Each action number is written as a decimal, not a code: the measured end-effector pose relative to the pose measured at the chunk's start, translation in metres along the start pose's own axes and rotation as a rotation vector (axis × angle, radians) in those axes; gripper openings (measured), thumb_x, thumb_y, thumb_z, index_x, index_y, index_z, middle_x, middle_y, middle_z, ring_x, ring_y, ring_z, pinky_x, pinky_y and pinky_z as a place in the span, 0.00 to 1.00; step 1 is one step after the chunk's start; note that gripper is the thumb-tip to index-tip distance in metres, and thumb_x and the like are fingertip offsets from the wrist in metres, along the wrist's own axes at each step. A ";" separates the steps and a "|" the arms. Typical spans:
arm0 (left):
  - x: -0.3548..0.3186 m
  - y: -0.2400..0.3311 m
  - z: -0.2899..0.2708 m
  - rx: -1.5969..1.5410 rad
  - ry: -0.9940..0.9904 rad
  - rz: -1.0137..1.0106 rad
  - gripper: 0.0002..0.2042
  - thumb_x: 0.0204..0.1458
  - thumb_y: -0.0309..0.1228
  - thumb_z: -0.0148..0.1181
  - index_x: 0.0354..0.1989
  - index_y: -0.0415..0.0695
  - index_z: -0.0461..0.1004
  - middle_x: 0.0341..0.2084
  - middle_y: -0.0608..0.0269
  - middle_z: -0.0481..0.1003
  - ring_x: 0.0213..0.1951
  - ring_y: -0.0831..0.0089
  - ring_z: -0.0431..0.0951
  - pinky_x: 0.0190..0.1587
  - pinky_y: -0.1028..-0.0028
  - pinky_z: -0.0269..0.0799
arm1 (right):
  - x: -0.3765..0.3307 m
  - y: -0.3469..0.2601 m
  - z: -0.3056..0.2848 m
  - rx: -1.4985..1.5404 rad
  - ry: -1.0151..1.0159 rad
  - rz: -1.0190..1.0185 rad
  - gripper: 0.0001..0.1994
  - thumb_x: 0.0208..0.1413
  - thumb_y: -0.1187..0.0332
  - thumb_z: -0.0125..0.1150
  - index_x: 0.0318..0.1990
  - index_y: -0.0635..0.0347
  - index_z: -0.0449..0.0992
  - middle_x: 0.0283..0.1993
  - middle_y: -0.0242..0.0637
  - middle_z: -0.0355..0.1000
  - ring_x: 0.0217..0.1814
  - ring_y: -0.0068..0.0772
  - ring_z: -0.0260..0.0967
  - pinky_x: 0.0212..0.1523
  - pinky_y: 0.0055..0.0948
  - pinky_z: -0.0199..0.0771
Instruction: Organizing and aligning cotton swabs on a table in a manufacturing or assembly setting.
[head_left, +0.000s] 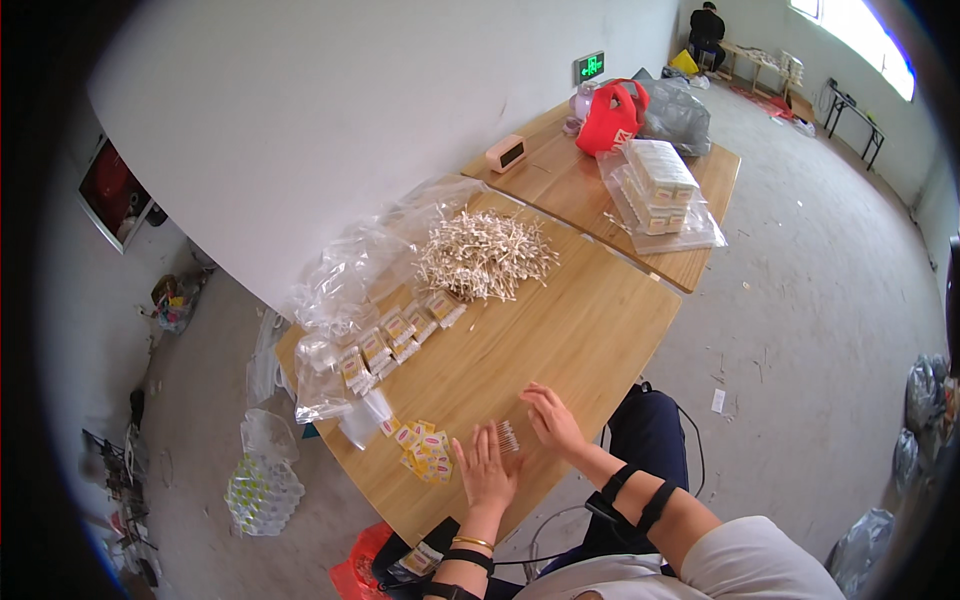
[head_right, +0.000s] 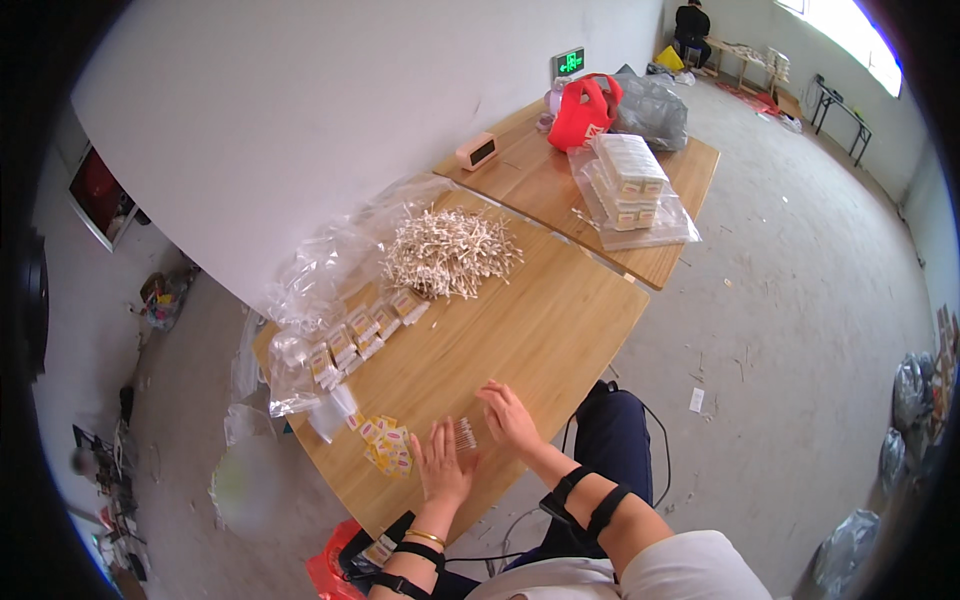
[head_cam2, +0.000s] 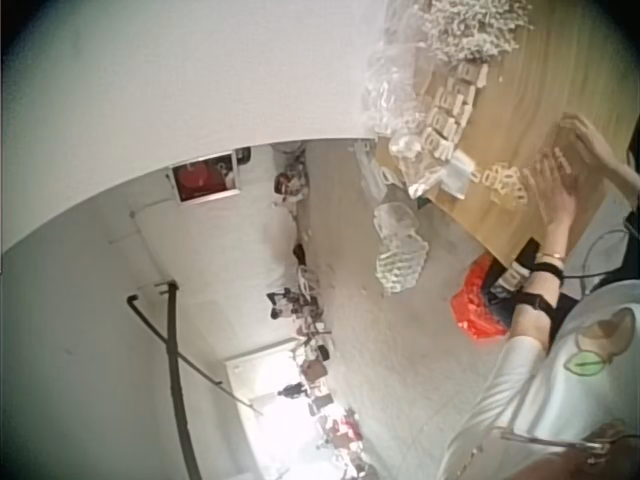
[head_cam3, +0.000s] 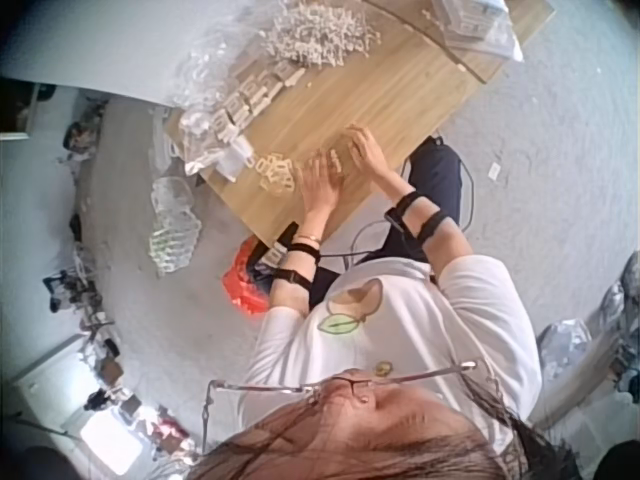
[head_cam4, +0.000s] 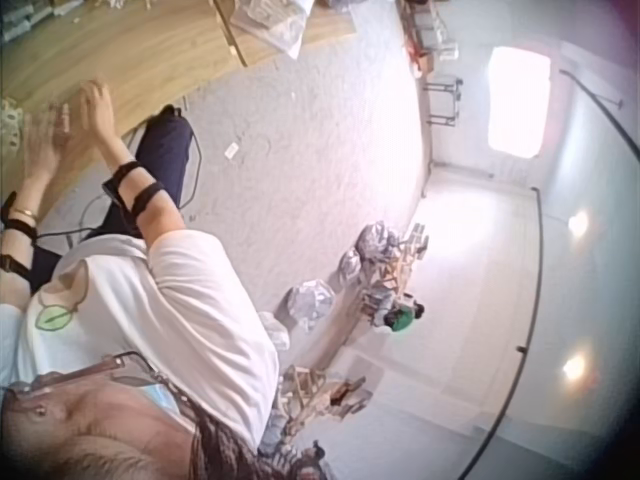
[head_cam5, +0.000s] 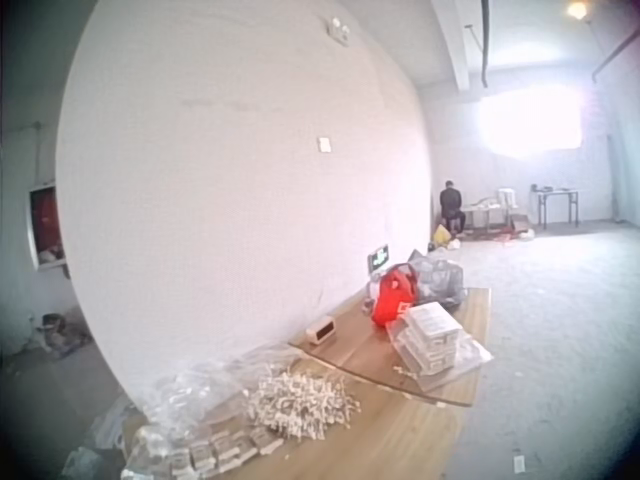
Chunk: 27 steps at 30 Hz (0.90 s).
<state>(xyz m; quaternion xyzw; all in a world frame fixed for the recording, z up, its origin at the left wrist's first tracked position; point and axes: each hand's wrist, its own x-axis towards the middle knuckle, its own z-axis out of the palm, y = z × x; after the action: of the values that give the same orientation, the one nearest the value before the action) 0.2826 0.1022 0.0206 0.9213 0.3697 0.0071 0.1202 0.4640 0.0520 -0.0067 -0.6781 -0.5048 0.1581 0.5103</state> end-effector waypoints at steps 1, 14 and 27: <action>-0.003 -0.008 0.000 0.000 0.001 -0.003 0.44 0.59 0.58 0.48 0.74 0.39 0.45 0.73 0.49 0.50 0.75 0.59 0.45 0.74 0.45 0.24 | -0.002 -0.001 -0.001 0.001 -0.002 -0.001 0.16 0.62 0.69 0.50 0.56 0.61 0.70 0.61 0.50 0.65 0.69 0.52 0.60 0.65 0.43 0.64; -0.011 -0.022 0.015 -0.019 0.058 -0.117 0.46 0.61 0.63 0.32 0.74 0.33 0.40 0.75 0.46 0.39 0.76 0.56 0.32 0.73 0.46 0.20 | -0.031 -0.035 0.032 -0.737 -0.407 -0.157 0.45 0.58 0.42 0.51 0.73 0.67 0.48 0.78 0.54 0.40 0.82 0.50 0.32 0.79 0.45 0.31; -0.011 -0.032 0.003 -0.271 0.139 -0.123 0.42 0.63 0.61 0.34 0.74 0.37 0.44 0.74 0.46 0.44 0.76 0.55 0.41 0.74 0.48 0.24 | -0.033 -0.039 0.040 -0.749 -0.416 -0.202 0.43 0.61 0.41 0.46 0.72 0.68 0.49 0.77 0.56 0.42 0.81 0.52 0.33 0.79 0.45 0.31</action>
<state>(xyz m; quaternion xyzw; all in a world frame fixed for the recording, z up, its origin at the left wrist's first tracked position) 0.2528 0.1165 0.0113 0.8696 0.4284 0.1134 0.2176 0.4000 0.0441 -0.0002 -0.7174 -0.6829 0.0466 0.1296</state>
